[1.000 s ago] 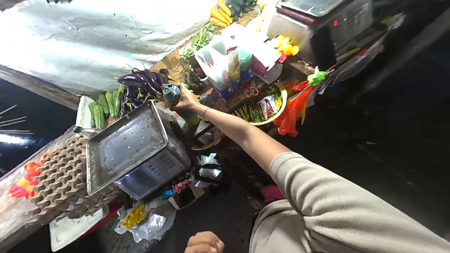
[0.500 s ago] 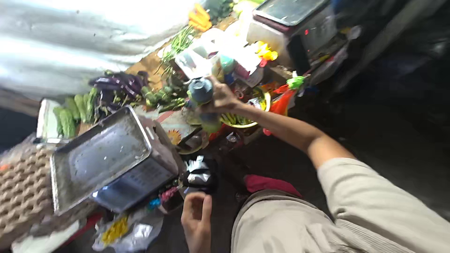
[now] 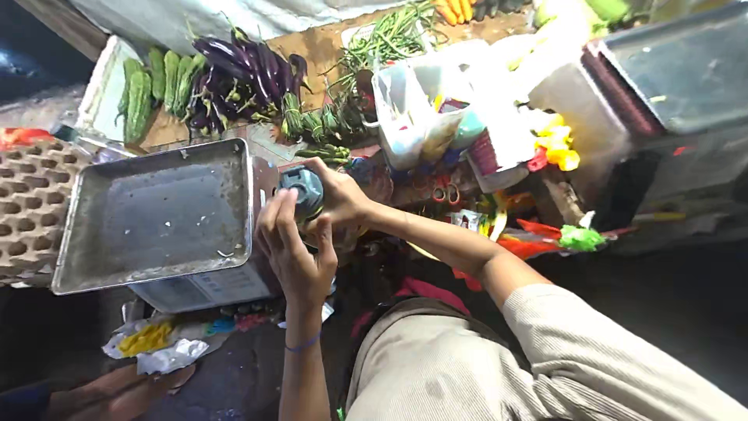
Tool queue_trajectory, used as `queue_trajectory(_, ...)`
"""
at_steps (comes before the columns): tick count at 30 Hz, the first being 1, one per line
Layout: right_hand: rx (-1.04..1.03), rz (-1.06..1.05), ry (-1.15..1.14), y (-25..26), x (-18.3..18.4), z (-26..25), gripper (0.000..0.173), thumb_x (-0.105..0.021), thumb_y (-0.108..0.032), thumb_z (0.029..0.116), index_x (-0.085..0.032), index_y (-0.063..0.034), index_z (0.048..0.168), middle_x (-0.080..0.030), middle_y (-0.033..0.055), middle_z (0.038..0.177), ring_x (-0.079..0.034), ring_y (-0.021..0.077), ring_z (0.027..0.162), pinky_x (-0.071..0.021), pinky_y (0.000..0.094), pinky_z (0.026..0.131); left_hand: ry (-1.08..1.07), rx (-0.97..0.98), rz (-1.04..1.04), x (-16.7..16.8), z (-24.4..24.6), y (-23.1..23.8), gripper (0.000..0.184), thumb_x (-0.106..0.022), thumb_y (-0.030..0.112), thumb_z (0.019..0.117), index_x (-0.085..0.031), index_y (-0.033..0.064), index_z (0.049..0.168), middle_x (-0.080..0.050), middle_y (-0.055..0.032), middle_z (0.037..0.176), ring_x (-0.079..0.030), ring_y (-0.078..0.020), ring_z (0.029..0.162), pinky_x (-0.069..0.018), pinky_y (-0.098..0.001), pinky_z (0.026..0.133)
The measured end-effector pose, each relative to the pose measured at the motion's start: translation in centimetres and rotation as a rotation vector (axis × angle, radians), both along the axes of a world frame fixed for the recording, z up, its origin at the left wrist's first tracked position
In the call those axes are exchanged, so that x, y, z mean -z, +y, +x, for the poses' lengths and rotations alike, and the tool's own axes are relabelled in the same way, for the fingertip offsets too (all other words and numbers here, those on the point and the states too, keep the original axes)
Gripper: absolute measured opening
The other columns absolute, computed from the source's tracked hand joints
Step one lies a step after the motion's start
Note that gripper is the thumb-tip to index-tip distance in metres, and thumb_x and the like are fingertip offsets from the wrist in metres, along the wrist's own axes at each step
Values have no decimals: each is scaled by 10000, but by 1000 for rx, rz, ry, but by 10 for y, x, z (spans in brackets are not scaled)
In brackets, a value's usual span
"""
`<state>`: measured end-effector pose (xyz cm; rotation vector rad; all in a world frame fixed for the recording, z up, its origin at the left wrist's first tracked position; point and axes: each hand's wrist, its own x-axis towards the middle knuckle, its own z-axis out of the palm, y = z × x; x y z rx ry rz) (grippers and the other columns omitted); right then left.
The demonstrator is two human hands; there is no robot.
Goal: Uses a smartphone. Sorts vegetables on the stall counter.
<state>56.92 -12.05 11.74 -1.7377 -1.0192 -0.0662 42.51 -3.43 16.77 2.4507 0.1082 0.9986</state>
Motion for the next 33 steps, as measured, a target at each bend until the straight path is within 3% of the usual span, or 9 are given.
queue_trajectory(6,-124,-92,3,40,15,37,927,-843,-369,700,-456,-25,1469,-684,182,1241,-709,329,1014,-566,585,755,205,-136,-5,15,59,20,528,-482,408,1054,-548,56,1442,-422,-150,1580,-356,-315,1490,-268,-531,1222)
queue_trajectory(10,-593,-191,237,28,-1,82,1066,-827,-220,727,-247,-20,1599,-447,184,1553,-494,263,1394,-465,443,1121,240,-264,79,28,71,32,507,-473,411,1055,-562,99,1444,-438,-162,1558,-349,-351,1481,-290,-528,1202)
queue_trajectory(12,-490,-266,310,24,14,115,830,-695,-148,786,-389,-44,1551,-490,146,1538,-501,245,1392,-478,453,1098,238,-252,131,35,76,38,518,-520,403,1041,-545,112,1468,-412,-163,1582,-324,-360,1499,-279,-532,1218)
queue_trajectory(14,-121,-482,268,28,39,142,610,-708,-117,840,-558,-42,1426,-570,195,1419,-581,321,1278,-511,525,1028,235,-209,142,30,73,40,559,-559,417,1027,-514,130,1504,-333,-149,1640,-248,-342,1543,-223,-526,1249)
queue_trajectory(16,145,-898,316,43,53,159,607,-744,-219,915,-521,-78,1462,-461,244,1512,-487,427,1365,-427,633,1082,190,-171,142,15,63,38,574,-581,412,1017,-497,158,1526,-270,-137,1674,-201,-334,1563,-201,-532,1262)
queue_trajectory(19,339,-932,138,53,120,179,719,-808,-288,846,-505,-19,1440,-526,339,1393,-497,536,1302,-444,706,973,126,-158,170,-8,38,38,535,-612,399,997,-561,168,1477,-384,-125,1624,-281,-355,1533,-237,-579,1240)
queue_trajectory(22,361,-1005,75,61,129,181,643,-765,-286,903,-506,13,1409,-580,307,1348,-500,504,1326,-464,661,981,158,-194,198,-25,11,56,511,-627,403,983,-624,111,1402,-531,-186,1494,-409,-411,1449,-267,-629,1198)
queue_trajectory(28,368,-743,-23,55,87,154,630,-761,-491,864,-587,-87,1315,-708,224,1010,-699,442,902,-533,650,691,250,-303,173,-24,-4,100,577,-551,500,1011,-642,50,1360,-565,-234,1440,-445,-434,1417,-236,-650,1190)
queue_trajectory(33,255,-544,189,120,85,190,516,-682,-403,940,-619,-38,1299,-715,200,1090,-710,363,976,-562,592,855,356,-313,126,-11,10,105,645,-487,557,1020,-603,59,1412,-544,-219,1472,-422,-426,1441,-222,-660,1194)
